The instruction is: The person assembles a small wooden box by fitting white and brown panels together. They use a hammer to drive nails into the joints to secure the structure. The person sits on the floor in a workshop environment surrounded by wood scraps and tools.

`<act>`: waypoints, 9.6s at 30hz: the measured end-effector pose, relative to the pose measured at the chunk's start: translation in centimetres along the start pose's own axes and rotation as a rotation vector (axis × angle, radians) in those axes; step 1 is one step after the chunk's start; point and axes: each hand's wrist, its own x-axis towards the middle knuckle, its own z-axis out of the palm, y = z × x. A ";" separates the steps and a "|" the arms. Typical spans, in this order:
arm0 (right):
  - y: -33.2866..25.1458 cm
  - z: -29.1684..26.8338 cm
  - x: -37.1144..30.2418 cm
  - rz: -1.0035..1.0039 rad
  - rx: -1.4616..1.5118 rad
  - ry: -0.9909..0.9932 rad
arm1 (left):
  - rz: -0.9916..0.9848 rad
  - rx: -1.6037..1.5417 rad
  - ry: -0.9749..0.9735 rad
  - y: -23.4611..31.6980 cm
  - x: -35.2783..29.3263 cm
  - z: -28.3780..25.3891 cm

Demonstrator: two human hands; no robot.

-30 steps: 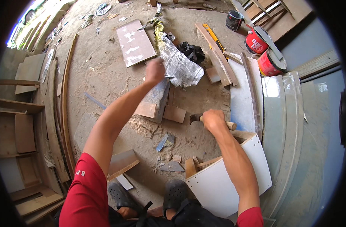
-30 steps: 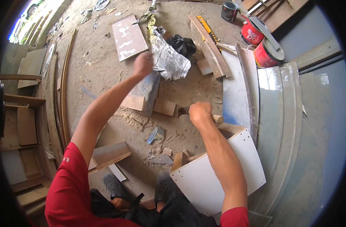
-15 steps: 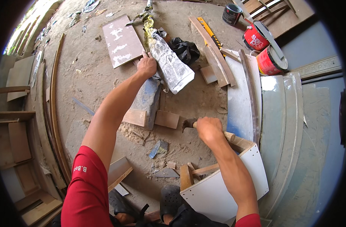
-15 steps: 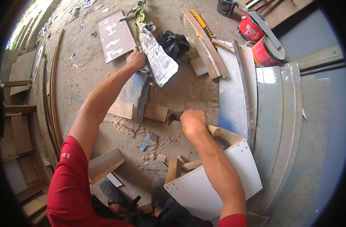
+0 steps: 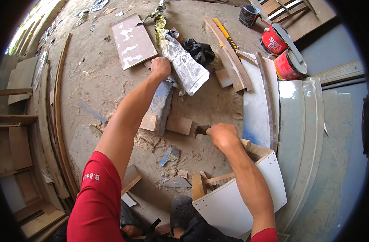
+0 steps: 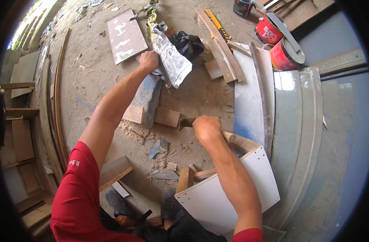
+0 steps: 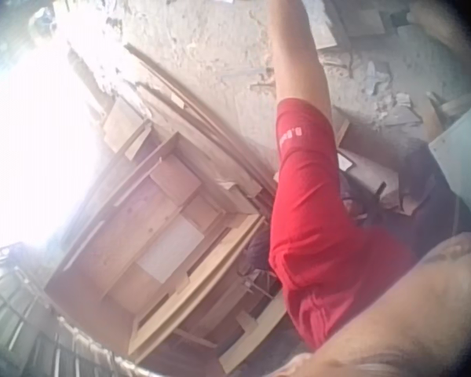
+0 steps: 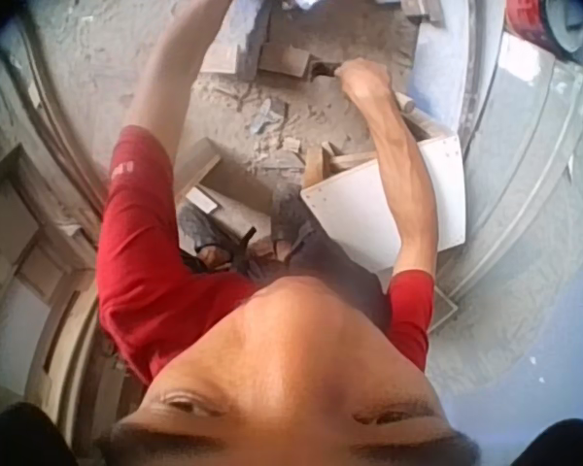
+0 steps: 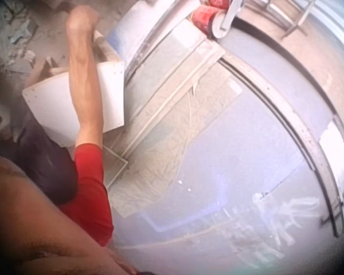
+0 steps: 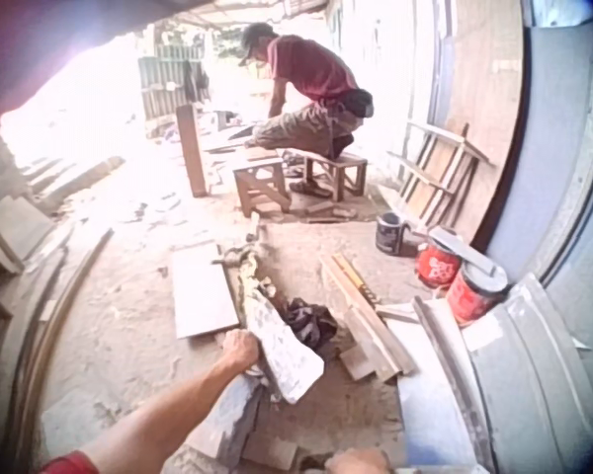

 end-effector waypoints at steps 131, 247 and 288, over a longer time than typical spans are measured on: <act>-12.4 -10.9 29.4 -0.372 0.143 0.587 | -0.439 -0.906 0.154 -5.9 -9.5 -2.1; 3.8 -4.2 2.7 0.072 0.778 0.695 | 0.326 -0.094 -0.177 5.2 -13.1 1.9; 5.9 -4.5 4.0 0.061 0.579 0.496 | 0.484 -0.236 -0.071 9.6 -15.8 -0.3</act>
